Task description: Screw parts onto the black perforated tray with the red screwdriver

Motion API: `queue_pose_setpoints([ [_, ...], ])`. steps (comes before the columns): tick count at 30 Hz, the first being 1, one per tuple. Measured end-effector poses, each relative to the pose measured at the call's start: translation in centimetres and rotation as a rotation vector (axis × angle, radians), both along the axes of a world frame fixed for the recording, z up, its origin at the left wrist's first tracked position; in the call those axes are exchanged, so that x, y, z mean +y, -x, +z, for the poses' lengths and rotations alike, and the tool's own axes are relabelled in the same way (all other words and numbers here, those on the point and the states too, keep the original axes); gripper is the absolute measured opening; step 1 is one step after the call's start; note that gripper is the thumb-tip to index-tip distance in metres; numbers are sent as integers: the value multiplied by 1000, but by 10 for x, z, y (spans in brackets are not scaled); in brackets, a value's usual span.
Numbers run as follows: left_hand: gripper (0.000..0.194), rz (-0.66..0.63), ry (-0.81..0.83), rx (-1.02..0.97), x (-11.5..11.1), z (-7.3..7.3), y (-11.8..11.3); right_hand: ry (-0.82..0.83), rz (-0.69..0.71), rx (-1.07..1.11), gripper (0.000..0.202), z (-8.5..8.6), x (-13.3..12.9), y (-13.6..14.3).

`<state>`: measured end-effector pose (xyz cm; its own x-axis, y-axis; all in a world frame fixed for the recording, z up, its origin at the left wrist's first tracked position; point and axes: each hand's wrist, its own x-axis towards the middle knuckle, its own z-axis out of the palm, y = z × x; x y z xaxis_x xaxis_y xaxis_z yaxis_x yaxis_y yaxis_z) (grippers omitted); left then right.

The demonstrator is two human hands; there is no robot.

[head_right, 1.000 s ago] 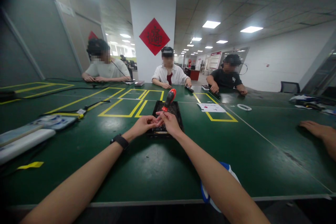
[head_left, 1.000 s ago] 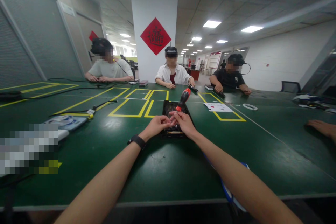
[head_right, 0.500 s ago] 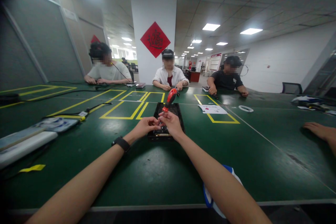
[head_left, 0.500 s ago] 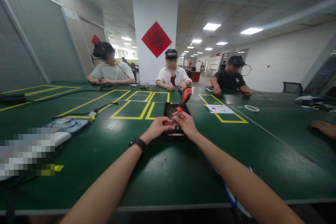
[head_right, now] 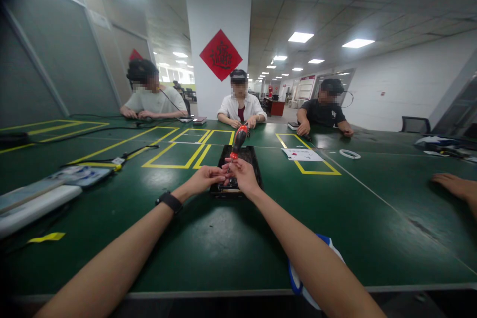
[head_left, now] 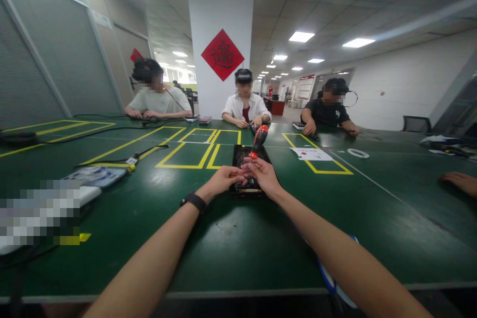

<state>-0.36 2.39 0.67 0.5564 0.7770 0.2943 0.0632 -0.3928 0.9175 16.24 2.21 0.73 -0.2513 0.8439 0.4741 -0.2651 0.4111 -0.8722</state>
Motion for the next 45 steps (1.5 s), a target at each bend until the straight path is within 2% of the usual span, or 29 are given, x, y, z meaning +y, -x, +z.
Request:
queue_pose_setpoints([
  [4,28,118,-6,-28,2,-6,-3,-25,-34,-8,27,-1,-1,2],
  [8,28,164,-30,-2,2,-8,-3,-13,-17,-8,30,0,-2,4],
  [13,24,108,-62,38,2,-4,0,-7,30,-11,36,-1,-1,2],
  [17,24,31,-26,13,5,-5,2,-5,-1,-11,31,-3,3,0],
  [25,28,147,-19,13,5,-8,-3,35,-11,33,27,-2,3,3],
  [29,29,141,-44,34,5,-8,-2,56,22,39,29,-1,1,2],
  [33,28,64,-75,86,6,-5,1,73,77,33,35,-1,2,1],
  [36,29,21,-57,92,5,-2,1,80,55,32,35,-2,3,1],
  [45,29,125,-10,21,-1,-2,-4,38,10,14,29,0,-1,4],
])
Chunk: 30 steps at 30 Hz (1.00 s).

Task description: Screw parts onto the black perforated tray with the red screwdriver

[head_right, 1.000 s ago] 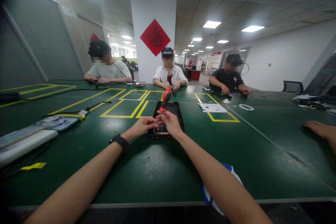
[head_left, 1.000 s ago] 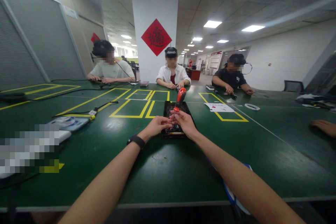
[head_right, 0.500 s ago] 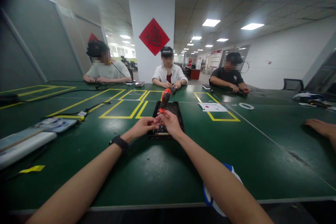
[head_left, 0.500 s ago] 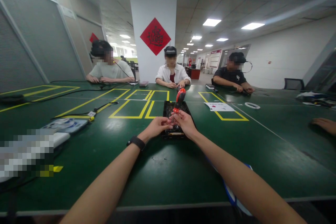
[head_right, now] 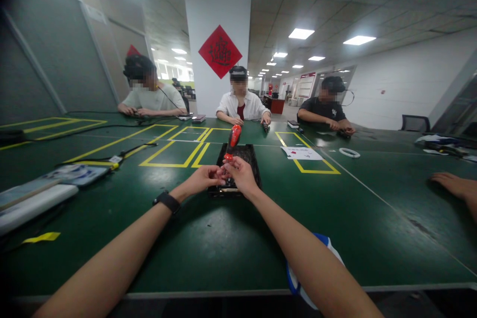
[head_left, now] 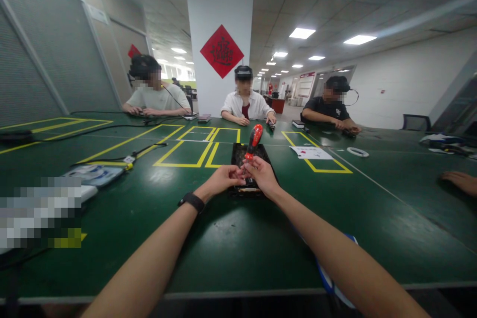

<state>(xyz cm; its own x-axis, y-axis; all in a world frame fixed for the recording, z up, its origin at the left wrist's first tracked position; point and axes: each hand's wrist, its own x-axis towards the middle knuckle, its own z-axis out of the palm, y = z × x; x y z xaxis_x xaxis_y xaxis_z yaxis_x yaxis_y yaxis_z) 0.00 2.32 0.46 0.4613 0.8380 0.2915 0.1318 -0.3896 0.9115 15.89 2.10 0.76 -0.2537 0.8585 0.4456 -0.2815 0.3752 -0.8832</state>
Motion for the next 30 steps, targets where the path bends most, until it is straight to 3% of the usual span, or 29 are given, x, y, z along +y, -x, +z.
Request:
queue_pose_setpoints([
  [3,28,-2,-21,-6,3,0,3,3,4,15,29,4,3,5],
  [9,26,-141,-9,18,6,4,7,33,6,2,35,7,7,10],
  [17,30,16,-48,3,3,0,2,7,-53,31,29,-1,-2,3],
  [25,32,-28,-41,31,3,-2,3,5,-35,24,30,-1,-3,4],
  [30,30,-126,-52,64,6,-2,6,9,16,-17,35,-2,-1,-1],
])
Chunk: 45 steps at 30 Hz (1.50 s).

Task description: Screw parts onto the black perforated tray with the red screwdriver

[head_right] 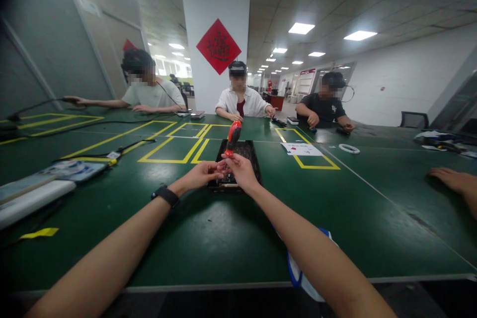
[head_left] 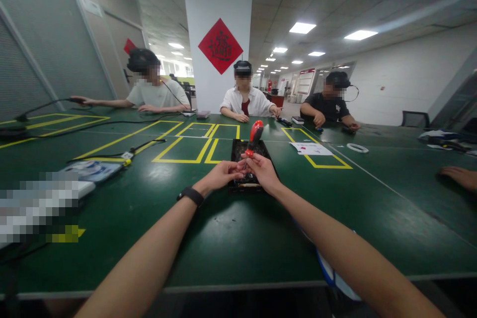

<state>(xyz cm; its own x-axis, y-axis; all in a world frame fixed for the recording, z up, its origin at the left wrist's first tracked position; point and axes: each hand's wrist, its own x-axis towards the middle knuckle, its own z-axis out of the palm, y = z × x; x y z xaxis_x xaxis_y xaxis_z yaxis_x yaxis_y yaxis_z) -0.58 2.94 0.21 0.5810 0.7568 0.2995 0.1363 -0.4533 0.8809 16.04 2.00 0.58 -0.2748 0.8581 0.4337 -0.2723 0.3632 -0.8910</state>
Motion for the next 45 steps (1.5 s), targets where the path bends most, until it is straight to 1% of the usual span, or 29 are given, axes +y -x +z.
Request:
queue_pose_setpoints([
  [2,28,-32,-14,21,0,1,1,1,-5,-7,35,-1,1,-1],
  [4,27,-28,-13,19,-2,2,0,-1,-28,5,33,-2,2,0],
  [8,28,71,-1,-43,-4,2,-4,-19,-72,24,30,-3,1,1],
  [11,28,98,0,-25,-4,1,-4,-18,-82,21,31,-2,0,1],
  [13,27,78,4,-10,-3,1,-2,-8,-69,14,31,-1,0,1],
  [17,27,-31,53,-37,-2,3,0,10,-43,3,33,-2,2,0],
  [19,30,-42,83,-58,-3,3,-1,8,-60,7,32,-3,3,0],
  [21,32,6,77,-68,-3,2,-3,5,-91,18,31,-4,4,-1],
  [24,30,115,6,-51,-4,-1,-5,0,-137,33,30,-4,4,0],
  [26,29,137,-23,-28,-4,-2,-5,-1,-150,38,30,-4,4,0],
  [29,26,100,-29,-5,-3,-3,-3,3,-139,38,30,-3,2,1],
  [31,25,53,-44,14,-2,-2,-1,20,-102,34,30,-2,1,1],
  [34,26,-26,-63,39,0,1,1,49,-24,23,38,-2,-2,0],
  [36,26,-50,-51,36,0,2,1,59,2,16,42,-1,-3,0],
  [38,27,-30,-25,18,-1,3,-1,64,-7,16,40,-1,-3,-1],
  [40,29,30,-13,-5,-3,2,-3,65,-49,28,36,-2,-2,0],
  [42,31,84,-23,-17,-5,1,-4,67,-90,39,34,-3,-2,0],
  [45,29,111,-53,16,-6,0,-4,57,-98,40,33,-3,-1,1],
])
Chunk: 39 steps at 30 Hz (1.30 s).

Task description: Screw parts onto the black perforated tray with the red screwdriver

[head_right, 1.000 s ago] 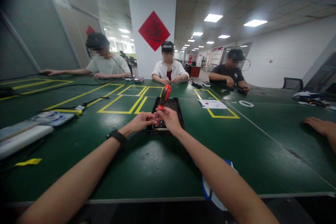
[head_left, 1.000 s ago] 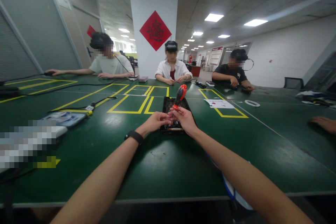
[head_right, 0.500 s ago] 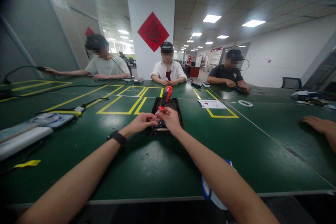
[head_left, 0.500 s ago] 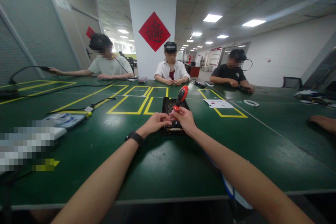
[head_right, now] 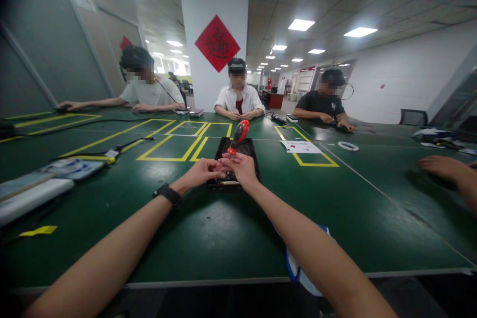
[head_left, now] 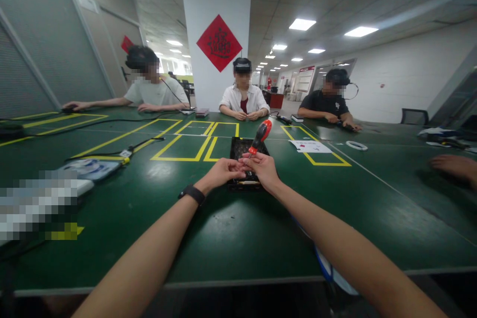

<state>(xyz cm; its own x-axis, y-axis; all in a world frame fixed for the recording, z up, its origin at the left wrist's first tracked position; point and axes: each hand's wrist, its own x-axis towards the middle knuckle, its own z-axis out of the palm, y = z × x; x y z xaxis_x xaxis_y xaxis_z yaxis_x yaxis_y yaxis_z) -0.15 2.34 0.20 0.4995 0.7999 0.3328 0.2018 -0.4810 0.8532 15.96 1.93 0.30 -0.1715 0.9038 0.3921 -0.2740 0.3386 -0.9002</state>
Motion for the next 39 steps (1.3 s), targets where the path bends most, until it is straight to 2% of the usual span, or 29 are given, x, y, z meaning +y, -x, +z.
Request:
queue_pose_setpoints([
  [3,27,-14,-21,35,3,1,3,-20,61,-23,36,1,-1,0],
  [6,28,-90,-14,26,6,1,6,-31,126,-26,43,2,-2,-1],
  [9,30,-144,35,-9,9,-1,7,-27,122,-17,44,2,-2,-2],
  [11,31,-124,58,-32,10,-3,6,-20,74,-13,40,2,-1,-2],
  [15,33,1,60,-65,8,-5,3,-8,9,8,32,1,0,-1],
  [18,33,28,55,-60,6,-4,2,-19,-21,6,30,0,1,0],
  [21,30,-13,44,-32,5,-1,3,-43,-33,-10,31,-1,1,0],
  [24,29,-97,41,-1,6,1,4,-46,19,-23,35,0,1,0],
  [28,33,-152,85,-52,8,0,6,-55,54,-27,37,-1,3,-1],
  [30,35,-129,94,-69,8,-1,6,-57,31,-25,35,-2,4,-1],
  [35,30,36,53,-64,6,-1,4,-60,-37,-28,31,-2,5,-2],
  [39,29,62,49,-34,3,1,2,-81,-42,-48,30,-2,3,-1],
])
